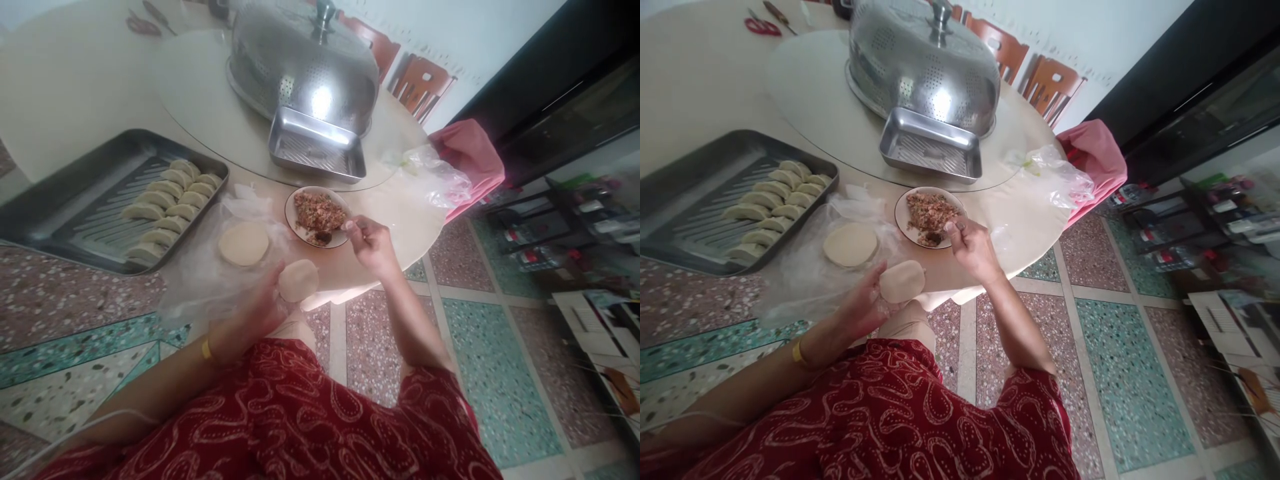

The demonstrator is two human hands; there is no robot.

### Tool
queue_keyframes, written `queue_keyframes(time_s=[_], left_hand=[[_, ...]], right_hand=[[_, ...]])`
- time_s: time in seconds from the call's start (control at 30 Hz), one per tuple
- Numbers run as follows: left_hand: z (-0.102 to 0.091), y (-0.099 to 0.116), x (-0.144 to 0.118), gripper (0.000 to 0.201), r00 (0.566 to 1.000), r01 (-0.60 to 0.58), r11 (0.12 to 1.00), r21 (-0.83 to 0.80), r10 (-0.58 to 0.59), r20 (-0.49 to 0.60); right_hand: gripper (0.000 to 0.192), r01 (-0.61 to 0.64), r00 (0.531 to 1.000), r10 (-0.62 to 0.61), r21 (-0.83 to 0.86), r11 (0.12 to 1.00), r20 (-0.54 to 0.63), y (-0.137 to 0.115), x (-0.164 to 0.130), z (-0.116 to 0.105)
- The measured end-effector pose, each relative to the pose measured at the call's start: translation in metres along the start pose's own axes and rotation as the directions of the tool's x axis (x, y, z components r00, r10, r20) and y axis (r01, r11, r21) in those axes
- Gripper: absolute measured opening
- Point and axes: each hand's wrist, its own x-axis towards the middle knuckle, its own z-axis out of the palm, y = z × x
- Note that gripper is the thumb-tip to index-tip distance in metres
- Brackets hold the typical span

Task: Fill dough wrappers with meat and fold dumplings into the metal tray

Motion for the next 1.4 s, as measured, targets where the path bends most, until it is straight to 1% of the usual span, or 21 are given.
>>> queue_keyframes(time_s=[0.1,0.17,0.2,0.23,0.3,0.4,0.53,0.63,0.7,0.77,0.83,0.93,1.1,1.17,1.27,1.4], left_hand=[[-0.006,-0.001,0.004,0.050,0.999,-0.012,1.000,0.003,0.012,0.036],[-0.010,-0.001,0.006,0.049,0.999,-0.018,1.000,0.005,0.018,0.040],[-0.011,-0.001,0.007,0.049,0.999,-0.021,1.000,0.005,0.021,0.041],[-0.012,-0.001,0.008,0.048,0.999,-0.023,1.000,0.006,0.023,0.040],[-0.012,0.000,0.008,0.049,0.999,-0.022,1.000,0.011,0.022,0.029],[-0.010,0.000,0.008,0.050,1.000,-0.018,1.000,0.009,0.018,0.014],[-0.008,-0.001,0.007,0.049,0.999,-0.018,1.000,-0.003,0.018,0.030],[-0.007,-0.001,0.006,0.049,0.999,-0.010,1.000,0.007,0.010,0.033],[-0.006,-0.001,0.005,0.049,0.999,-0.006,1.000,0.010,0.006,0.035],[-0.007,0.000,0.004,0.049,0.999,-0.009,1.000,0.017,0.009,0.031],[-0.007,0.001,0.003,0.050,1.000,-0.012,1.000,0.027,0.011,0.028],[-0.009,0.002,0.003,0.051,0.999,-0.018,0.999,0.034,0.017,0.033],[-0.010,0.001,0.003,0.050,1.000,-0.020,0.999,0.046,0.019,0.016],[-0.010,0.000,0.003,0.049,1.000,-0.023,0.999,0.043,0.022,0.017],[-0.010,0.000,0.002,0.051,1.000,-0.023,0.999,0.040,0.022,0.013],[-0.005,0.000,-0.002,0.053,1.000,-0.015,0.999,0.036,0.015,-0.001]], right_hand=[[0.046,-0.156,0.983,0.168,0.136,0.978,-0.079,0.007,0.005,0.014],[0.048,-0.206,0.966,0.231,0.201,0.958,-0.112,0.010,0.006,0.020],[0.048,-0.207,0.964,0.236,0.211,0.955,-0.126,0.010,0.006,0.022],[0.047,-0.190,0.965,0.222,0.210,0.959,-0.138,0.009,0.004,0.022],[0.042,-0.123,0.976,0.154,0.195,0.973,-0.155,0.004,0.000,0.021],[0.036,-0.040,0.986,0.065,0.159,0.986,-0.152,-0.003,-0.009,0.019],[0.040,-0.028,0.990,0.038,0.070,0.997,-0.137,-0.003,-0.013,0.020],[0.039,-0.019,0.987,0.034,0.096,0.995,-0.158,0.002,-0.006,0.022],[0.035,0.043,0.993,-0.026,0.142,0.989,-0.118,0.005,0.001,0.026],[0.034,0.109,0.994,-0.105,0.165,0.980,-0.035,0.007,0.007,0.032],[0.034,0.144,0.988,-0.150,0.170,0.975,0.026,0.009,0.011,0.036],[0.030,0.165,0.983,-0.177,0.204,0.965,0.043,0.010,0.010,0.033],[0.022,0.144,0.976,-0.177,0.232,0.962,0.128,0.009,0.002,0.006],[0.021,0.150,0.976,-0.180,0.217,0.965,0.123,0.008,0.000,0.001],[0.022,0.165,0.982,-0.179,0.202,0.965,0.053,0.007,-0.003,0.002],[0.027,0.191,0.976,-0.204,0.156,0.969,0.072,0.004,-0.009,0.006]])
